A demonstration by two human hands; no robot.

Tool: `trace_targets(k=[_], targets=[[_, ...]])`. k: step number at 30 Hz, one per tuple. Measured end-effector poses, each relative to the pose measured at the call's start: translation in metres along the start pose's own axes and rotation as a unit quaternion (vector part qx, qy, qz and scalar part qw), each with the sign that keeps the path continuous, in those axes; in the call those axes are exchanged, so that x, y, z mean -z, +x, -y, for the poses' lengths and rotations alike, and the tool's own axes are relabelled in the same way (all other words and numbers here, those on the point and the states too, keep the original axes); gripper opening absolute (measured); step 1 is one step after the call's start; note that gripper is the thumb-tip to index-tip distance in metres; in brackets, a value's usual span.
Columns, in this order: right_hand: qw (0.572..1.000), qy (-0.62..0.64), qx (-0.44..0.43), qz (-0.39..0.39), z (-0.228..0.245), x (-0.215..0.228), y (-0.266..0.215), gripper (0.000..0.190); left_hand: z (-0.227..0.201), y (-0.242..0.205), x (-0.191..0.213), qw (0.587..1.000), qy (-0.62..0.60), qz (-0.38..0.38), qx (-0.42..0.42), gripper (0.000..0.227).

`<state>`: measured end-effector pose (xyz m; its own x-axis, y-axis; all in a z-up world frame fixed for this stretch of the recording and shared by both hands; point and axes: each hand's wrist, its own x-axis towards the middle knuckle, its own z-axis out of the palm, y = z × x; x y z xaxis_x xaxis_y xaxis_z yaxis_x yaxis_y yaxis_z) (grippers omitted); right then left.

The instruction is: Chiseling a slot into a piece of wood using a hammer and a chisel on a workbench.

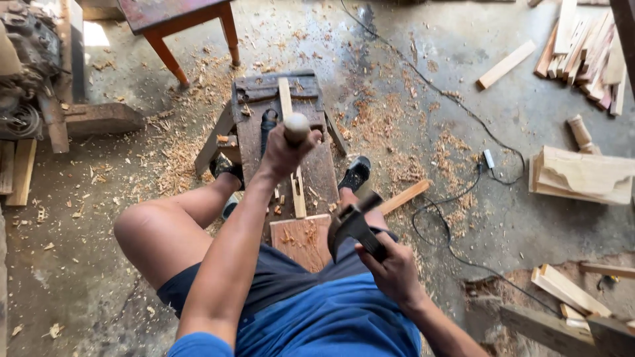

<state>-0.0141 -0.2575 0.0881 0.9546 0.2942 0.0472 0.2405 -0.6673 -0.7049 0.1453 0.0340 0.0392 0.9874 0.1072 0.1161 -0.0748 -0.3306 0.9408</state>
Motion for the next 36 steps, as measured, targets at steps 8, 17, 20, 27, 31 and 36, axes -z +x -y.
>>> trace_targets(k=[8, 17, 20, 27, 31, 36], targets=[[0.995, 0.054, -0.072, -0.033, 0.002, -0.003, -0.004, 0.031, -0.004, -0.020, 0.002, 0.992, -0.099, 0.000, -0.081, 0.022], [0.998, 0.044, -0.044, -0.029, 0.013, -0.002, 0.004, 0.029, 0.012, -0.031, -0.005, 0.985, -0.114, 0.031, -0.122, 0.018], [0.997, 0.063, -0.017, -0.047, 0.015, 0.006, 0.008, 0.028, -0.003, -0.037, 0.001, 0.979, -0.101, 0.057, -0.167, 0.018], [0.970, 0.160, 0.184, -0.009, 0.032, 0.010, 0.048, 0.032, -0.013, -0.048, 0.004, 0.970, -0.078, 0.106, -0.207, 0.025], [0.992, 0.051, 0.113, 0.037, 0.053, 0.005, 0.075, 0.049, 0.018, -0.043, -0.002, 0.960, -0.111, 0.135, -0.219, 0.021], [0.989, 0.073, 0.126, -0.009, 0.056, 0.015, 0.059, 0.038, 0.003, -0.046, 0.000, 0.965, -0.103, 0.114, -0.214, 0.026]])
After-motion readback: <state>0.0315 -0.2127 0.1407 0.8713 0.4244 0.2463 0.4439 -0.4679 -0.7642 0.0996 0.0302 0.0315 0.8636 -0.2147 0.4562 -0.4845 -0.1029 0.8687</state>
